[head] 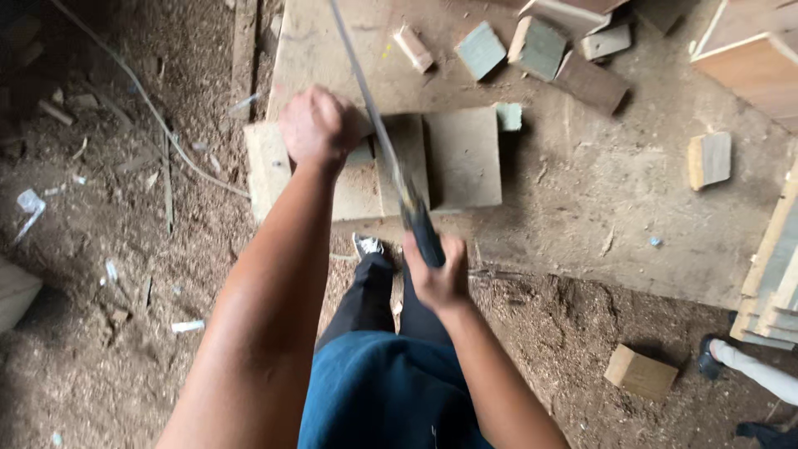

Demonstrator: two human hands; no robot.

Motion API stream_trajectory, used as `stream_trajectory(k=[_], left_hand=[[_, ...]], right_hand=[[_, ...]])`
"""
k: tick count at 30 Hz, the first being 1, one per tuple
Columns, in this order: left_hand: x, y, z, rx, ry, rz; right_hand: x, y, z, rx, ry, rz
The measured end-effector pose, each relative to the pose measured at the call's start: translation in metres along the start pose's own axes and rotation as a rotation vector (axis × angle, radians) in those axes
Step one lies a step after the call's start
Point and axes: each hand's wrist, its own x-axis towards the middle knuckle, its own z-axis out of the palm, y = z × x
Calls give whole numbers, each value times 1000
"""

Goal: The person uses a hand saw to cut a small block of wood on a workbench. They hold the wood with one hand and saw with the other, making a straight cut through the block.

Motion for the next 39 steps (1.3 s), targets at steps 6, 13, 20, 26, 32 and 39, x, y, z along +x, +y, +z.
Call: stream_trajectory(k=[6, 13, 20, 26, 32, 39], left_hand=[[-7, 5, -10, -40, -123, -98], [0, -6, 10, 15, -25, 87], [8, -24, 29, -120, -44, 18], [8, -16, 24, -111, 81, 11], [1, -6, 17, -30, 125, 102], [-1, -5, 30, 48, 251, 194]], right_hand=[[-112, 0, -46, -145, -3, -104], [-39, 4, -13, -11, -70, 233], [-36, 17, -37, 16, 4, 24], [-110, 3, -64, -169, 37, -27], [-94, -40, -66, -197, 29, 6], [-86, -100, -96, -110, 77, 92]])
